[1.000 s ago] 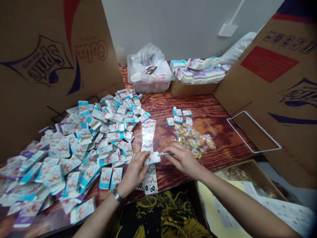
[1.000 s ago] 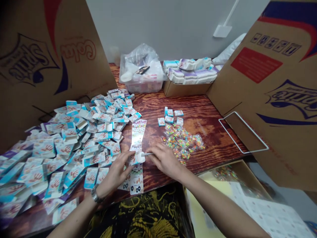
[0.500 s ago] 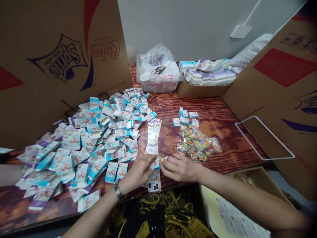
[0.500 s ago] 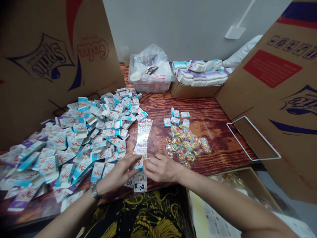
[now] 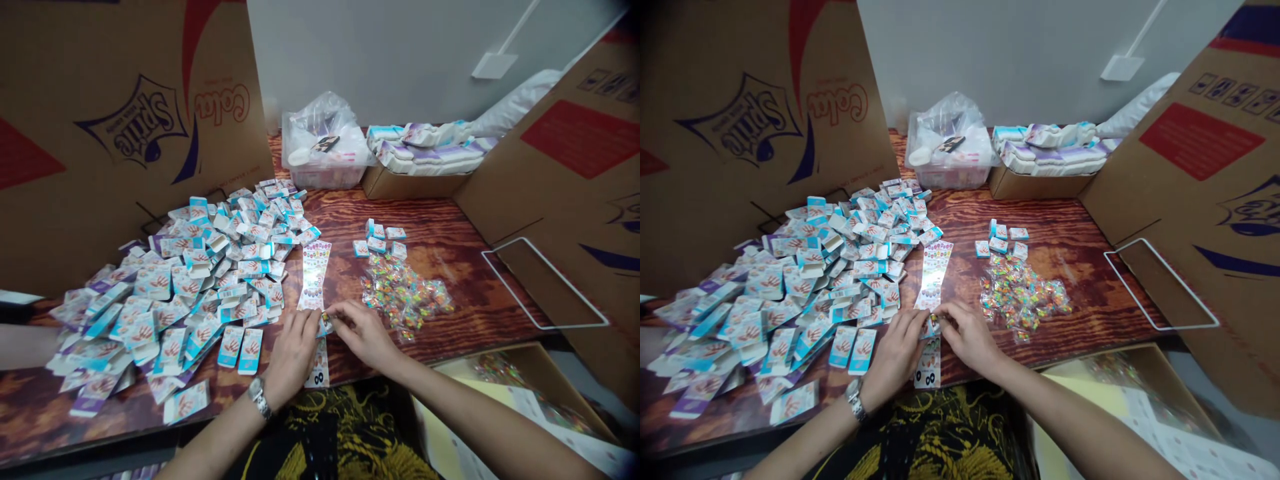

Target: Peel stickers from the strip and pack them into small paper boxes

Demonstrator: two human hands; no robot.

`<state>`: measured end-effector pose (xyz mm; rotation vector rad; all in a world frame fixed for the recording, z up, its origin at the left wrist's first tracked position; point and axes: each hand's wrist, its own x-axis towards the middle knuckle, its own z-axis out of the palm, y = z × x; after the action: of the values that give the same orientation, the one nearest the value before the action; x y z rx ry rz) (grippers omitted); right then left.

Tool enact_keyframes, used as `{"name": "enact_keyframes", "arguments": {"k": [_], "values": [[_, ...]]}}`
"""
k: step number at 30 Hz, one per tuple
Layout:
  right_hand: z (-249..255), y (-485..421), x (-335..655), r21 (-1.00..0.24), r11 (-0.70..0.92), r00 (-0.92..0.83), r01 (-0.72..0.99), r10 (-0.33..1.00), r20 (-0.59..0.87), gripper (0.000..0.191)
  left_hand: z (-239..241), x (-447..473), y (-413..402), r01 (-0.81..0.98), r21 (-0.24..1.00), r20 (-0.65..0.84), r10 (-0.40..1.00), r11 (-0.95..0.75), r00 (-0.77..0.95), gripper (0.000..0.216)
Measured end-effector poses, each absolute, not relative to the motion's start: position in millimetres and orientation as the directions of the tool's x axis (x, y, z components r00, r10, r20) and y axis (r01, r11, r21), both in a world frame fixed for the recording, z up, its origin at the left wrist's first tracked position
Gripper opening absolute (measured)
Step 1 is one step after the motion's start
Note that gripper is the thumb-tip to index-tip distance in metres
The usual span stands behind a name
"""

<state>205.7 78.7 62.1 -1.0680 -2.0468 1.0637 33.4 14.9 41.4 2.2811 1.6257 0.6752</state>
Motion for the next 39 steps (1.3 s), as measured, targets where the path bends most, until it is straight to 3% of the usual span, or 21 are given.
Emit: {"name": "enact_keyframes", "arguments": {"k": [4,8,13,16,21,26,35,39], "values": [[41.4,69.3,195.3,-0.992,-0.004,-0.270,0.123,0.962,-0.037,0.018,33.9,38.2,14.1,0.847,0.421,0.270,0.936,-0.324,0.224,0.058],[28.3,62.0,185.8,-0.992,-0.119,-0.171,-0.028,0.979,-0.113,0.028,29.8,39.3,13.7,0.851,0.413,0.299,0.931,-0.326,0.211,0.059],[24.5,60.8,185.2,-0.997,-0.074,-0.257,-0.013,0.964,-0.068,0.032,29.3,35.7,11.2,0.841,0.405,0.295,0.922,-0.359,0.251,0.061],[29.4,60.3,189.4,-0.998,-0.006,-0.321,0.060,0.947,-0.025,0.024,30.3,34.9,9.4,0.829,0.425,0.305,0.919,-0.364,0.248,0.061],[45.9,58.3,199.7,-0.855,0.376,-0.475,0.357,0.861,0.180,0.015,32.5,35.3,8.3,0.815,0.464,0.329,0.922,-0.347,0.206,0.055],[50.6,60.5,209.6,-0.687,0.633,-0.628,0.357,0.707,0.325,0.022,34.4,32.0,11.0,0.784,0.521,0.323,0.928,-0.339,0.186,0.052],[57.7,69.0,206.4,-0.755,0.532,-0.556,0.384,0.786,0.271,0.012,43.5,35.3,10.8,0.685,0.646,0.279,0.939,-0.338,0.201,0.044],[52.2,63.3,196.8,-0.876,0.323,-0.390,0.357,0.904,0.174,0.028,41.3,37.1,8.7,0.726,0.592,0.323,0.928,-0.350,0.185,0.040]]}}
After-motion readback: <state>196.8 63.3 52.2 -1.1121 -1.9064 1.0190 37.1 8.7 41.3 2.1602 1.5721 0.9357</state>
